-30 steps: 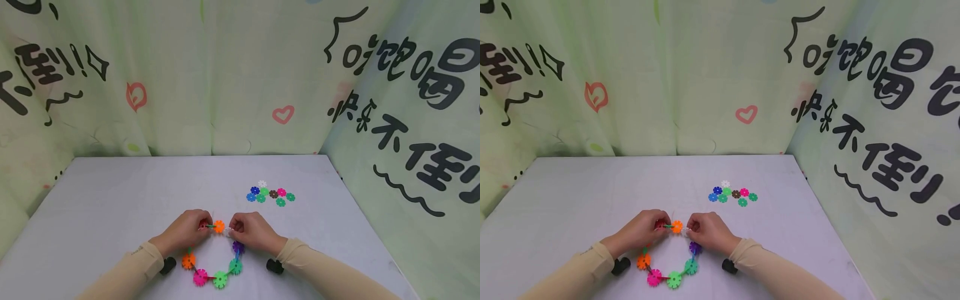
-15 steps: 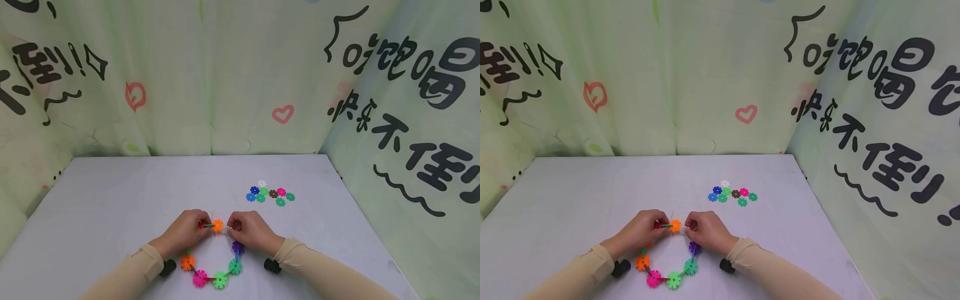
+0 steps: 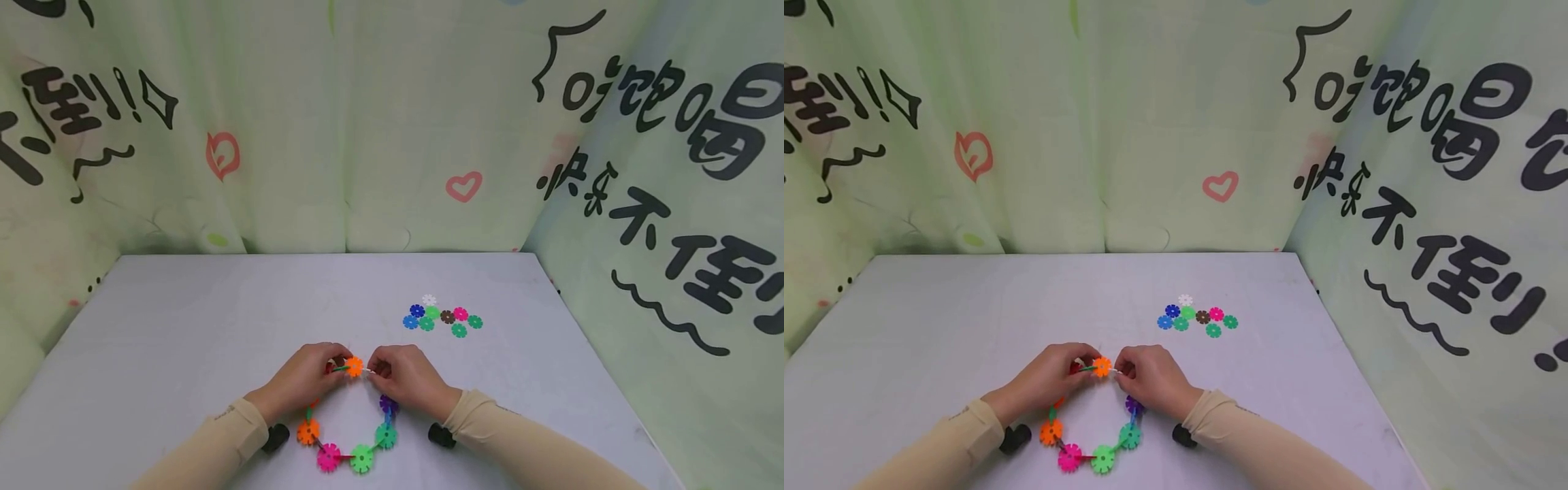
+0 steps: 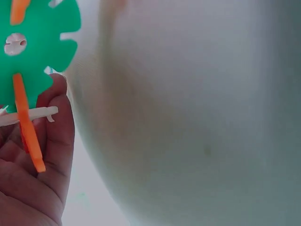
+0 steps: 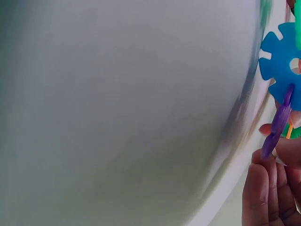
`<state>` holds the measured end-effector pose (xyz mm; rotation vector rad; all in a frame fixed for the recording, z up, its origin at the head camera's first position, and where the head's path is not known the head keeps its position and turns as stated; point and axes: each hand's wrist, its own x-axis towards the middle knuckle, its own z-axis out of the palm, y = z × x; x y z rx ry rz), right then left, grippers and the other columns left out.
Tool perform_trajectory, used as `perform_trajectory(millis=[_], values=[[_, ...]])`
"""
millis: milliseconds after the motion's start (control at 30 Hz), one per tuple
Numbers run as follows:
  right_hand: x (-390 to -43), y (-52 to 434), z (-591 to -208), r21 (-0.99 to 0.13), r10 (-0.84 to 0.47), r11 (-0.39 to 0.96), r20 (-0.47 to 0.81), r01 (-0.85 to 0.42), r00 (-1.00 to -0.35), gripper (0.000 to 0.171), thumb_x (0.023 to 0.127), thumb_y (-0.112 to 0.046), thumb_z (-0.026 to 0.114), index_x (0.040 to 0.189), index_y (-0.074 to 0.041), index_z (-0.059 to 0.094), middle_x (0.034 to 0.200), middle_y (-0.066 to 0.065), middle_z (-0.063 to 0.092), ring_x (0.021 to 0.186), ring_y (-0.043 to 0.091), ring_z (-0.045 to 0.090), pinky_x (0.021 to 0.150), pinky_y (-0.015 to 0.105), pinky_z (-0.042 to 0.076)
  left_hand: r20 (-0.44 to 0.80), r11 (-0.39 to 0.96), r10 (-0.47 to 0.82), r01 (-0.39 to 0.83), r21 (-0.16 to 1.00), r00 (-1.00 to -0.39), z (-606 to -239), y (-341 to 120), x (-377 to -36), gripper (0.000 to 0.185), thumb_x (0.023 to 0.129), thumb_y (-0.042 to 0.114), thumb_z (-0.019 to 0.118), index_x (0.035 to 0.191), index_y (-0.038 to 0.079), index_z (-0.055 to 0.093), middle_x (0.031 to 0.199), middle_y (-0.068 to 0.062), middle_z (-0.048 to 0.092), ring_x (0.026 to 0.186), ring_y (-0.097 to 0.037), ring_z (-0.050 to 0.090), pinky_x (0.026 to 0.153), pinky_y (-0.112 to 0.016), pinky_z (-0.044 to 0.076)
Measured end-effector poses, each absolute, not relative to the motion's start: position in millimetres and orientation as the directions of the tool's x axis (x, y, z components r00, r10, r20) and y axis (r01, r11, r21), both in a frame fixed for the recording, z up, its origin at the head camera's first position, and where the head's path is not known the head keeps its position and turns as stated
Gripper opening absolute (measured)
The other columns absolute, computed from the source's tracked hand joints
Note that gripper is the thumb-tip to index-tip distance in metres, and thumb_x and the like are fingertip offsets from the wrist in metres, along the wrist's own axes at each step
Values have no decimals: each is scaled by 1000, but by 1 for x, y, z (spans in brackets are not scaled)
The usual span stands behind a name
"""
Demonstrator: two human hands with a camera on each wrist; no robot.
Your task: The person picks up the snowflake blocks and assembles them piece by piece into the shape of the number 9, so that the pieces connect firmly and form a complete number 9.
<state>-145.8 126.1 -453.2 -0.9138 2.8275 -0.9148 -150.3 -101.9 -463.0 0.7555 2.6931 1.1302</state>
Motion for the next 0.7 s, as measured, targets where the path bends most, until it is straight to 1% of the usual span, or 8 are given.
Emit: perform_trajectory(millis=[67, 267, 467, 567, 700], values=[[-146, 126, -454, -541, -548, 651, 149, -532, -823, 8, 87, -12, 77, 86, -15, 70, 74, -13, 62, 65, -1, 56, 63, 18, 50, 79, 586, 497, 401, 704, -864, -462, -101, -150, 25, 90, 11, 75, 114, 11, 70, 100, 4, 68, 89, -11, 61, 82, -34, 53], [-145, 126, -453, -565, -536, 647, 138, -511, -833, 7, 87, -11, 78, 86, -13, 72, 73, -13, 63, 63, -1, 56, 61, 18, 50, 74, 587, 512, 412, 697, -856, -462, -100, -150, 28, 90, 10, 74, 118, 9, 72, 109, 0, 71, 86, -11, 60, 81, -33, 53], [-145, 126, -453, -574, -511, 653, 146, -493, -847, 6, 85, -11, 79, 83, -12, 74, 69, -13, 64, 59, -3, 55, 57, 17, 49, 77, 580, 521, 419, 699, -850, -462, -98, -150, 27, 90, 7, 73, 117, 7, 73, 110, -2, 72, 88, -10, 62, 82, -34, 54], [-145, 124, -454, -571, -499, 662, 147, -485, -854, 7, 85, -11, 80, 81, -12, 74, 68, -13, 64, 56, -4, 55, 55, 17, 48, 72, 581, 519, 414, 701, -852, -462, -97, -150, 27, 90, 6, 73, 118, 6, 72, 108, -2, 72, 85, -10, 61, 81, -32, 53], [-145, 122, -454, -553, -499, 669, 159, -496, -852, 8, 84, -11, 81, 80, -12, 75, 67, -13, 65, 55, -6, 53, 55, 16, 47, 71, 584, 510, 406, 703, -857, -463, -96, -149, 28, 90, 4, 73, 118, 4, 72, 107, -3, 72, 81, -9, 60, 74, -28, 52]])
